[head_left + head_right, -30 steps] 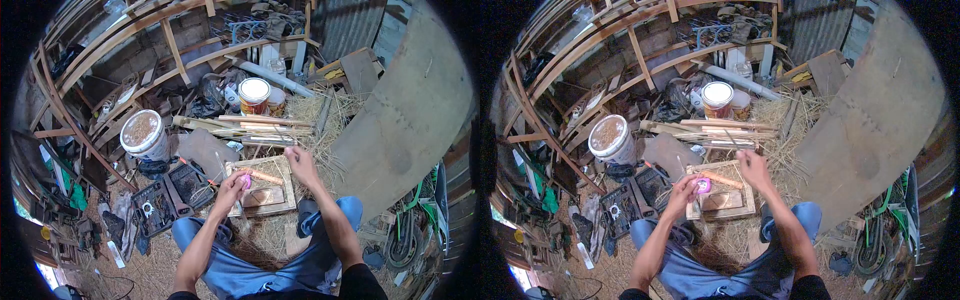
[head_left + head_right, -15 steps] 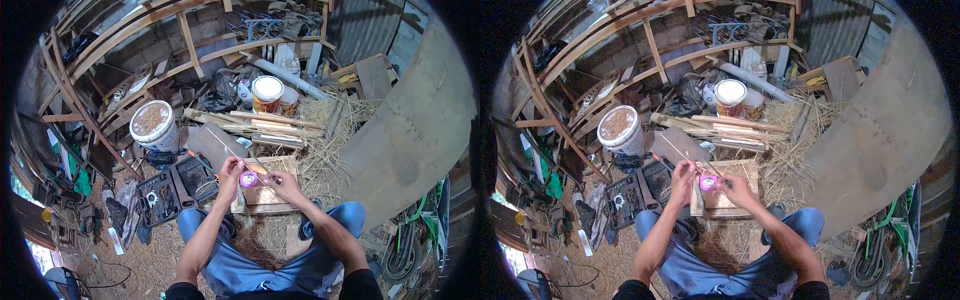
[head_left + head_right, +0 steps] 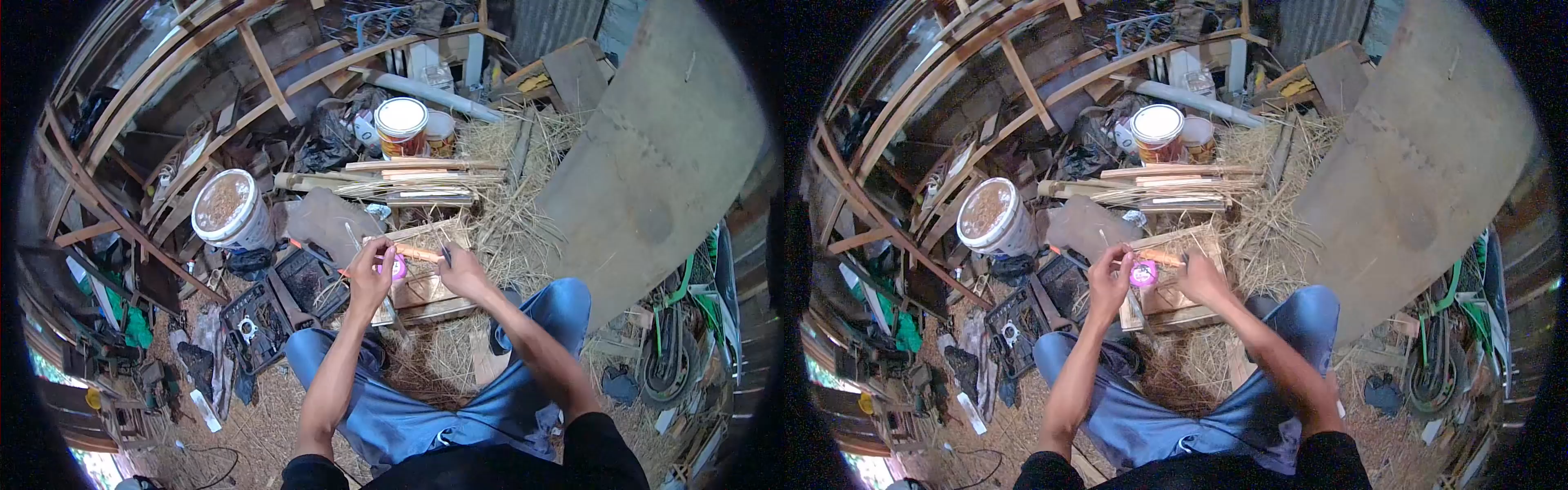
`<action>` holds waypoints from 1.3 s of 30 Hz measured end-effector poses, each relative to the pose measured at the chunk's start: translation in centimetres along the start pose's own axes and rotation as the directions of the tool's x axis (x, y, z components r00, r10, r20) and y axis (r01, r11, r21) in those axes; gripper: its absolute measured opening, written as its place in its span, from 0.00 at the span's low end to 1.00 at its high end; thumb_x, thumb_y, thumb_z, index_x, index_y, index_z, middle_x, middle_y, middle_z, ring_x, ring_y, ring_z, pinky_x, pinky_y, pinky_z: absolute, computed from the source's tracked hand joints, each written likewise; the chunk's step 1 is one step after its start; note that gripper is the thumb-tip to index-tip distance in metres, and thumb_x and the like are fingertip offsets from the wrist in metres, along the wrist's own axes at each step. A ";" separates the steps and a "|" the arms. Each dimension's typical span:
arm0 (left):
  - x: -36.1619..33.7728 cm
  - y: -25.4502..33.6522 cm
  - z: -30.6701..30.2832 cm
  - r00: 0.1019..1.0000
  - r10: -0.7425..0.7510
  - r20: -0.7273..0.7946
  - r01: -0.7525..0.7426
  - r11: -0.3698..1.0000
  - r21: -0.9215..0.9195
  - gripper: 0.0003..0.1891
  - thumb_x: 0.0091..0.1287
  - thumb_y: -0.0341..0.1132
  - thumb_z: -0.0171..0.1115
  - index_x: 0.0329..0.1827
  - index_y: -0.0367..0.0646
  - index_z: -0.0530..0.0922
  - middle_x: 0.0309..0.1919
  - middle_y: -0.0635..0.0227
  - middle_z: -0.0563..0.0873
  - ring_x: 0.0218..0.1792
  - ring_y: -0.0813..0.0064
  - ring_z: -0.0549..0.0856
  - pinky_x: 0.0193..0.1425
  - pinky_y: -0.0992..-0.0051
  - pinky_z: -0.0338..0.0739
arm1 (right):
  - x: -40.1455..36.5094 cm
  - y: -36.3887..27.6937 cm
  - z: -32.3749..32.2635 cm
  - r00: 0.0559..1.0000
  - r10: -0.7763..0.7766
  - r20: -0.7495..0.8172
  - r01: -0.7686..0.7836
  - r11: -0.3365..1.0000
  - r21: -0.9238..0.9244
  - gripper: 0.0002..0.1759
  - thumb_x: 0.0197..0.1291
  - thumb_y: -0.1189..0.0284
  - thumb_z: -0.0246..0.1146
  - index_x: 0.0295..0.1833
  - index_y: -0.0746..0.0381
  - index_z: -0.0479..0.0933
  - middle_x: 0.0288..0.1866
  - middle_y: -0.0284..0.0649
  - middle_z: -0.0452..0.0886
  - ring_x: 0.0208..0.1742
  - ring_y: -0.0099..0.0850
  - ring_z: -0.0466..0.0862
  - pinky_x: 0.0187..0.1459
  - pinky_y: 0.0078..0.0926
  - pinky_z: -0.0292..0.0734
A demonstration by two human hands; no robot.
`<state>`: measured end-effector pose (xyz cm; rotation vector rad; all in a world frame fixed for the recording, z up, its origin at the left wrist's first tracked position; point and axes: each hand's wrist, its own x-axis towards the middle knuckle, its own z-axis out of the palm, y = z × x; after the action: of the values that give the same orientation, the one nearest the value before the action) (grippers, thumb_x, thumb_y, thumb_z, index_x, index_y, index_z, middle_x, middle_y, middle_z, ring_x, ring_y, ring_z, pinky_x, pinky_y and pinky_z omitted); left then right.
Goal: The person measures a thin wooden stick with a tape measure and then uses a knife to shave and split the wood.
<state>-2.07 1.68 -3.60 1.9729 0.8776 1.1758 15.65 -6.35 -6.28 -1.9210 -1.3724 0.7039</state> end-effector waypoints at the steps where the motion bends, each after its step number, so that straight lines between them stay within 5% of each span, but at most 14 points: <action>1: 0.1 0.4 0.0 0.999 0.053 -0.004 -0.053 0.998 0.016 0.06 0.64 0.26 0.61 0.42 0.35 0.78 0.33 0.60 0.84 0.31 0.72 0.84 0.34 0.76 0.78 | -1.1 -0.4 -0.1 0.999 0.032 0.002 -0.032 0.984 0.175 0.17 0.68 0.66 0.51 0.58 0.64 0.69 0.35 0.51 0.83 0.32 0.39 0.83 0.36 0.36 0.76; 2: 0.1 0.4 -0.2 0.996 0.091 0.009 -0.091 0.995 0.036 0.07 0.63 0.25 0.62 0.43 0.35 0.78 0.33 0.61 0.84 0.32 0.72 0.85 0.35 0.76 0.79 | -3.4 -3.3 -0.6 0.993 0.113 0.028 -0.115 0.919 0.377 0.17 0.68 0.65 0.51 0.57 0.64 0.68 0.35 0.48 0.83 0.32 0.35 0.83 0.35 0.34 0.75; 3: -0.1 0.3 -0.3 0.996 0.092 0.016 -0.093 0.995 0.032 0.07 0.63 0.25 0.62 0.43 0.35 0.78 0.33 0.61 0.84 0.32 0.72 0.85 0.35 0.76 0.79 | -4.5 -3.0 0.8 0.998 0.058 0.000 -0.056 0.969 0.241 0.17 0.69 0.66 0.50 0.56 0.66 0.67 0.32 0.51 0.82 0.32 0.42 0.82 0.36 0.39 0.75; 5: -0.6 -0.1 -0.4 0.998 0.036 0.050 -0.038 0.999 0.033 0.08 0.62 0.25 0.63 0.44 0.34 0.80 0.38 0.62 0.86 0.36 0.78 0.85 0.37 0.78 0.82 | -6.3 -2.2 3.8 0.999 0.035 -0.015 -0.032 0.985 0.167 0.15 0.68 0.72 0.48 0.53 0.72 0.67 0.24 0.46 0.77 0.25 0.37 0.80 0.27 0.38 0.71; 13: -1.5 0.7 0.0 0.997 -0.012 0.079 0.014 0.999 -0.033 0.07 0.63 0.24 0.62 0.44 0.33 0.80 0.37 0.60 0.85 0.35 0.77 0.85 0.40 0.77 0.84 | -4.8 -0.5 6.3 0.966 -0.229 -0.123 0.240 0.968 0.079 0.15 0.68 0.73 0.47 0.55 0.72 0.64 0.24 0.54 0.78 0.23 0.47 0.80 0.28 0.47 0.72; 15: -1.5 0.6 -0.1 0.996 -0.010 0.088 0.013 0.999 -0.035 0.07 0.63 0.23 0.62 0.43 0.32 0.80 0.36 0.59 0.85 0.35 0.76 0.85 0.40 0.76 0.84 | -5.6 -0.3 5.8 0.958 0.180 0.222 -0.218 0.962 0.162 0.14 0.69 0.70 0.49 0.49 0.73 0.65 0.25 0.64 0.75 0.30 0.59 0.79 0.32 0.53 0.70; 20: -1.5 -0.6 0.3 0.994 -0.018 0.107 0.007 0.995 0.095 0.08 0.64 0.26 0.62 0.44 0.34 0.79 0.35 0.61 0.85 0.35 0.76 0.86 0.39 0.76 0.84 | -5.0 1.4 6.9 0.989 0.088 0.120 -0.103 0.987 0.122 0.16 0.69 0.69 0.48 0.50 0.73 0.66 0.24 0.63 0.77 0.28 0.59 0.80 0.32 0.53 0.72; 25: -2.2 -0.2 2.5 0.986 -0.081 0.146 0.086 0.996 -0.023 0.05 0.65 0.25 0.58 0.41 0.33 0.78 0.32 0.59 0.84 0.32 0.76 0.85 0.35 0.77 0.82 | -5.6 2.5 6.2 0.995 0.047 0.089 -0.051 0.998 0.035 0.20 0.70 0.68 0.45 0.60 0.71 0.59 0.25 0.61 0.78 0.28 0.62 0.79 0.37 0.57 0.74; 27: -2.2 0.3 3.3 0.994 -0.042 0.105 0.059 0.986 -0.155 0.04 0.67 0.25 0.57 0.41 0.33 0.77 0.31 0.58 0.83 0.33 0.75 0.85 0.35 0.76 0.82 | -6.5 1.1 3.8 0.995 0.087 0.053 -0.089 0.995 0.036 0.20 0.70 0.68 0.45 0.60 0.71 0.59 0.26 0.62 0.79 0.29 0.62 0.79 0.37 0.58 0.74; 31: -3.0 -1.0 5.3 0.988 -0.048 0.146 0.069 0.987 -0.142 0.04 0.68 0.25 0.56 0.40 0.32 0.75 0.32 0.59 0.83 0.34 0.72 0.86 0.39 0.75 0.84 | -7.7 2.0 3.4 0.978 0.202 -0.053 -0.200 0.979 0.036 0.22 0.69 0.70 0.46 0.63 0.72 0.58 0.26 0.64 0.78 0.28 0.62 0.79 0.36 0.57 0.75; 33: -2.7 -0.9 5.6 0.987 -0.018 0.160 0.041 0.989 -0.140 0.04 0.68 0.25 0.56 0.40 0.32 0.75 0.32 0.59 0.83 0.35 0.71 0.87 0.40 0.75 0.84 | -8.1 1.8 3.1 0.981 0.190 -0.029 -0.190 0.982 0.015 0.22 0.69 0.71 0.45 0.62 0.75 0.58 0.26 0.61 0.79 0.24 0.56 0.80 0.30 0.51 0.77; 35: -2.4 -0.1 5.1 0.985 -0.042 0.170 0.052 0.997 -0.053 0.04 0.67 0.25 0.56 0.40 0.32 0.75 0.32 0.59 0.83 0.34 0.71 0.86 0.39 0.74 0.84 | -7.3 0.2 2.7 0.953 0.250 0.171 -0.273 0.953 0.131 0.22 0.69 0.72 0.45 0.62 0.77 0.57 0.27 0.56 0.80 0.24 0.48 0.81 0.27 0.43 0.78; 37: -2.5 -0.3 5.4 0.985 -0.061 0.163 0.079 0.991 -0.105 0.03 0.67 0.24 0.56 0.40 0.33 0.76 0.33 0.59 0.84 0.34 0.71 0.86 0.39 0.74 0.84 | -6.7 0.3 3.2 0.979 0.160 0.128 -0.167 0.985 0.045 0.22 0.69 0.73 0.44 0.61 0.79 0.57 0.28 0.51 0.81 0.25 0.42 0.83 0.27 0.39 0.79; 39: -2.8 -0.5 5.2 0.984 0.013 0.176 -0.003 0.998 -0.058 0.03 0.66 0.24 0.56 0.39 0.33 0.76 0.33 0.60 0.84 0.35 0.73 0.86 0.40 0.74 0.84 | -6.6 1.4 4.9 0.982 0.066 -0.175 -0.030 0.979 0.201 0.23 0.70 0.72 0.43 0.63 0.78 0.55 0.33 0.56 0.82 0.30 0.47 0.84 0.31 0.42 0.80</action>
<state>1.53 -1.41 -7.25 2.0001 0.7380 1.0009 10.85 -11.98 -10.12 -1.8165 -1.1056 0.6455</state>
